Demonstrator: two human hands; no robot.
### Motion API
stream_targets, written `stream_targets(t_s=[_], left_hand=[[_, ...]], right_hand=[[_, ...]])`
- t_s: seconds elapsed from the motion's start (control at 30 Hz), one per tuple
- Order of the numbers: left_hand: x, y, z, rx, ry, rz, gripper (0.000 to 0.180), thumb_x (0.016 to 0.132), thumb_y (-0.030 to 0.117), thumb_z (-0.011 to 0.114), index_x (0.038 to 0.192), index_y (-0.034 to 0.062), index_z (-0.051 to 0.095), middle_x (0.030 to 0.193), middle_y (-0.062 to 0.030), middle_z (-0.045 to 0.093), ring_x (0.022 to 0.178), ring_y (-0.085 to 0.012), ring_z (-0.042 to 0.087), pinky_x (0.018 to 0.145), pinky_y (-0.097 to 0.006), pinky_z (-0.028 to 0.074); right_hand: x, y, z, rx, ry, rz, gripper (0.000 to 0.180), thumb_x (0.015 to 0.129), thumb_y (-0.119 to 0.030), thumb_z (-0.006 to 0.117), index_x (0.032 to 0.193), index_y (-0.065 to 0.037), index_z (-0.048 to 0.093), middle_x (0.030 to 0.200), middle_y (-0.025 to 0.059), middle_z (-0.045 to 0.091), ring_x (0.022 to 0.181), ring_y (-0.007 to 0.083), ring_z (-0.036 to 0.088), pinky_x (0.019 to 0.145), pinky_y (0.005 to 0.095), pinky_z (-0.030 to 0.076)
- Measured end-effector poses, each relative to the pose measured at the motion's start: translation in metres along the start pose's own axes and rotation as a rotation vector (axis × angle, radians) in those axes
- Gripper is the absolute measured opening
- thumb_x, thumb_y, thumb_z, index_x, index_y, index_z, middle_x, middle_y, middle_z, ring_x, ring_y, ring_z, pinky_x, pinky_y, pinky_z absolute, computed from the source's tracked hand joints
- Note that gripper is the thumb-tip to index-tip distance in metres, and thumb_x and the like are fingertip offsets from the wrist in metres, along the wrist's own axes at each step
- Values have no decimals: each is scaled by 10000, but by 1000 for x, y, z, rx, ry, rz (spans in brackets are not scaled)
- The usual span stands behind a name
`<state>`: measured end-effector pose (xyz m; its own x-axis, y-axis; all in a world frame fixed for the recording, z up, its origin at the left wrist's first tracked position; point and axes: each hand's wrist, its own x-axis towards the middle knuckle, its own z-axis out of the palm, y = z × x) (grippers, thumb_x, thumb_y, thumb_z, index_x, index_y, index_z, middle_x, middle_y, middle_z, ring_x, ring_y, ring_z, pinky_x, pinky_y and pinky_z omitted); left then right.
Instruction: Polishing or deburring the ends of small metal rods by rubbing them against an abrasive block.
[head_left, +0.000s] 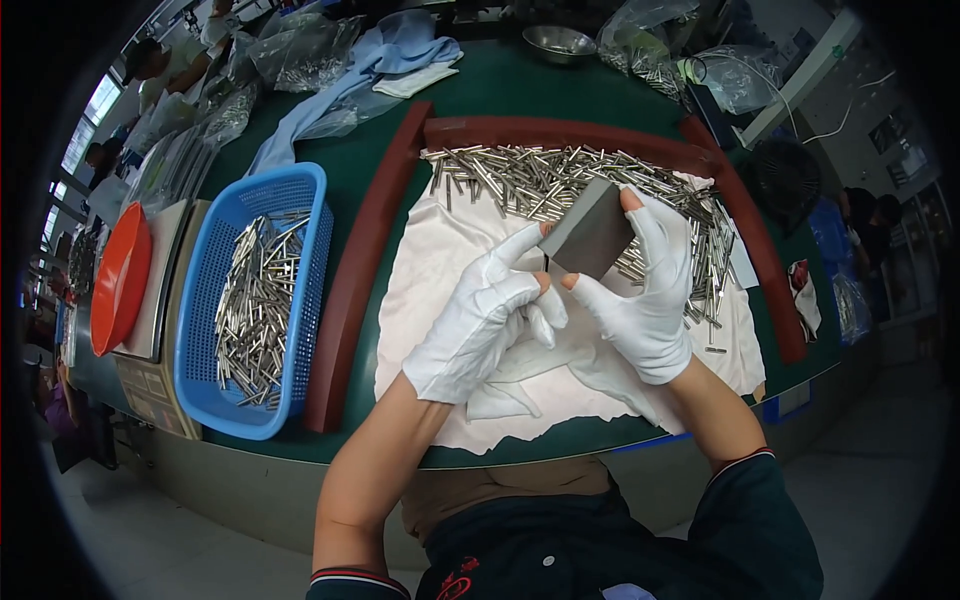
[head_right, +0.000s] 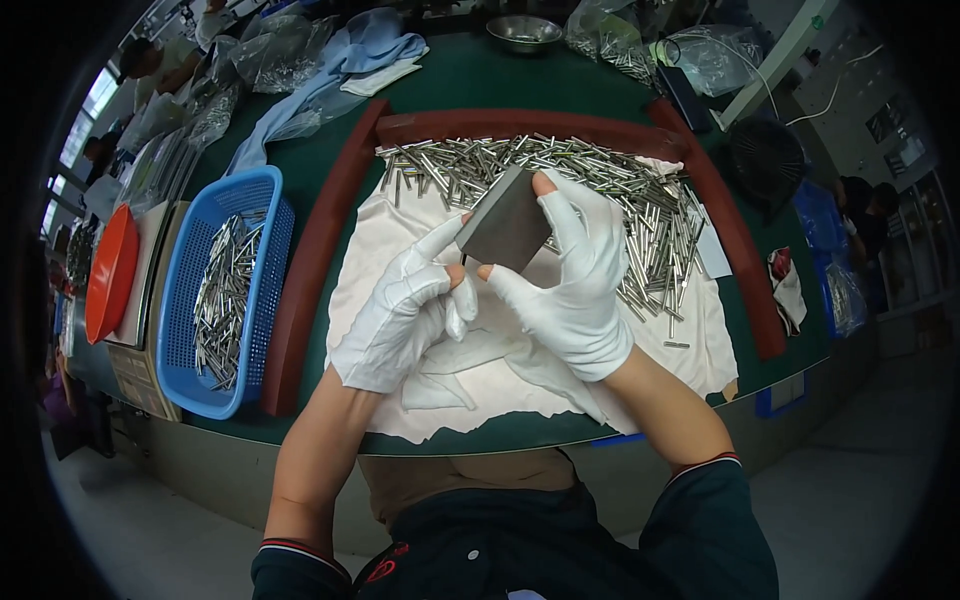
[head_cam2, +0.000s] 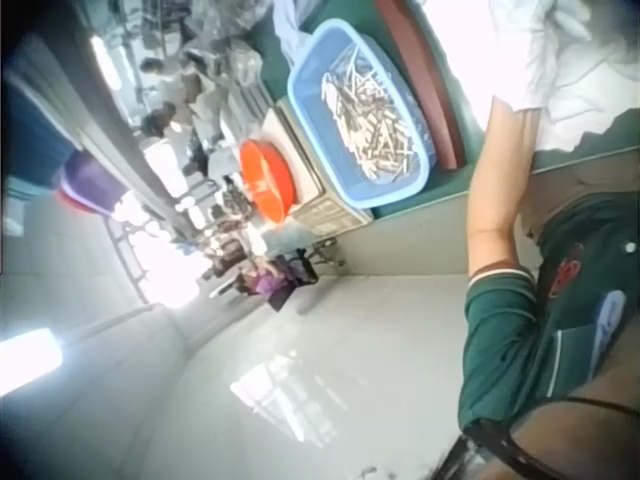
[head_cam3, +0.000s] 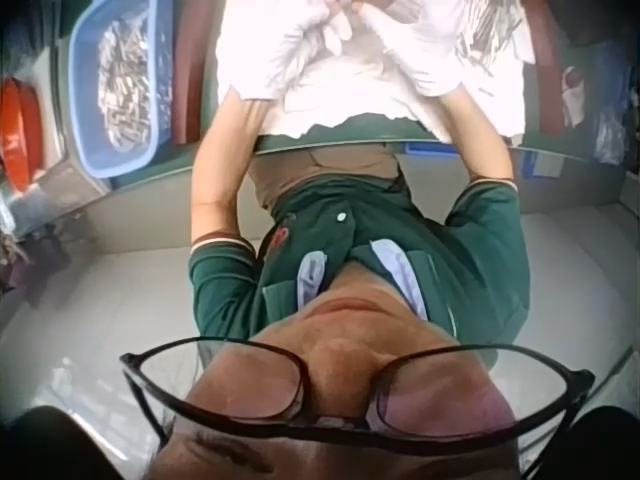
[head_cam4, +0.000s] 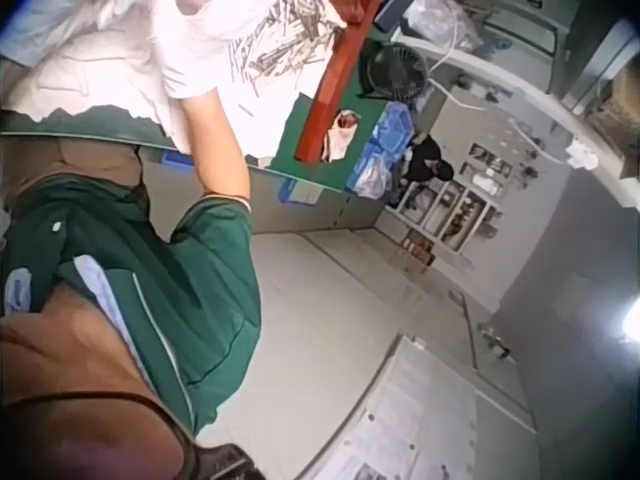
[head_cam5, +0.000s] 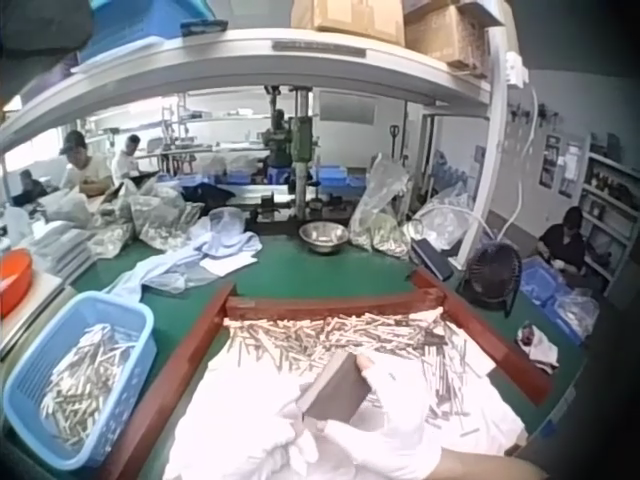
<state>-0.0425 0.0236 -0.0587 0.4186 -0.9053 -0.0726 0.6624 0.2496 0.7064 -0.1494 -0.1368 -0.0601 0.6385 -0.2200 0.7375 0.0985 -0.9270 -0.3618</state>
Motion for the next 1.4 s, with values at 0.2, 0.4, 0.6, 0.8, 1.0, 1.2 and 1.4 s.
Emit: stream_targets(t_s=[0.2, 0.4, 0.6, 0.8, 1.0, 1.2, 1.4], left_hand=[[-2, 4, 8, 74, 95, -26, 771, 858, 96, 566, 1498, -57, 164, 749, -112, 572, 614, -172, 601, 503, -251, 493], [-4, 5, 4, 72, 46, -19, 764, 854, 77, 557, 1498, -56, 167, 769, -115, 581, 626, -168, 602, 487, -254, 479], [-3, 6, 1, 57, 8, -10, 754, 874, 93, 562, 1498, -53, 166, 739, -111, 576, 574, -169, 588, 491, -252, 482], [-1, 7, 11, 165, 89, -3, 726, 879, 108, 566, 1491, -49, 207, 720, -124, 604, 569, -153, 591, 505, -245, 479], [-2, 8, 5, 141, 27, -10, 693, 888, 131, 580, 1487, -6, 259, 688, -120, 623, 526, -153, 598, 518, -249, 492], [-2, 6, 4, 236, 67, 31, 689, 888, 138, 600, 1480, 0, 276, 685, -117, 629, 524, -157, 600, 517, -245, 483], [-2, 9, 5, 266, -5, 50, 731, 898, 150, 593, 1489, -35, 204, 687, -126, 648, 546, -161, 606, 551, -267, 511]], right_hand=[[5, 5, -2, 190, -90, 25, 915, 563, -104, 840, 1385, -53, 443, 1268, 147, 515, 1093, 309, 504, 920, 405, 413], [7, 3, -3, 238, -73, 33, 911, 568, -100, 848, 1384, -58, 445, 1263, 130, 512, 1098, 296, 504, 935, 387, 428], [3, -5, 2, 55, 32, -20, 899, 566, -90, 845, 1375, -58, 455, 1259, 120, 509, 1108, 294, 500, 926, 389, 440], [1, 1, 3, -12, 40, -96, 914, 583, -107, 855, 1394, -50, 438, 1272, 143, 519, 1109, 296, 498, 892, 382, 439], [0, 5, -3, -93, 181, -92, 955, 576, -151, 875, 1408, -32, 422, 1289, 161, 510, 1086, 297, 510, 900, 377, 422], [1, 5, -3, -26, 129, -161, 948, 565, -162, 875, 1394, -25, 437, 1287, 169, 510, 1078, 302, 515, 902, 393, 419], [2, 9, -1, -76, 98, -235, 943, 558, -169, 870, 1386, -24, 443, 1290, 182, 512, 1065, 317, 525, 885, 408, 428]])
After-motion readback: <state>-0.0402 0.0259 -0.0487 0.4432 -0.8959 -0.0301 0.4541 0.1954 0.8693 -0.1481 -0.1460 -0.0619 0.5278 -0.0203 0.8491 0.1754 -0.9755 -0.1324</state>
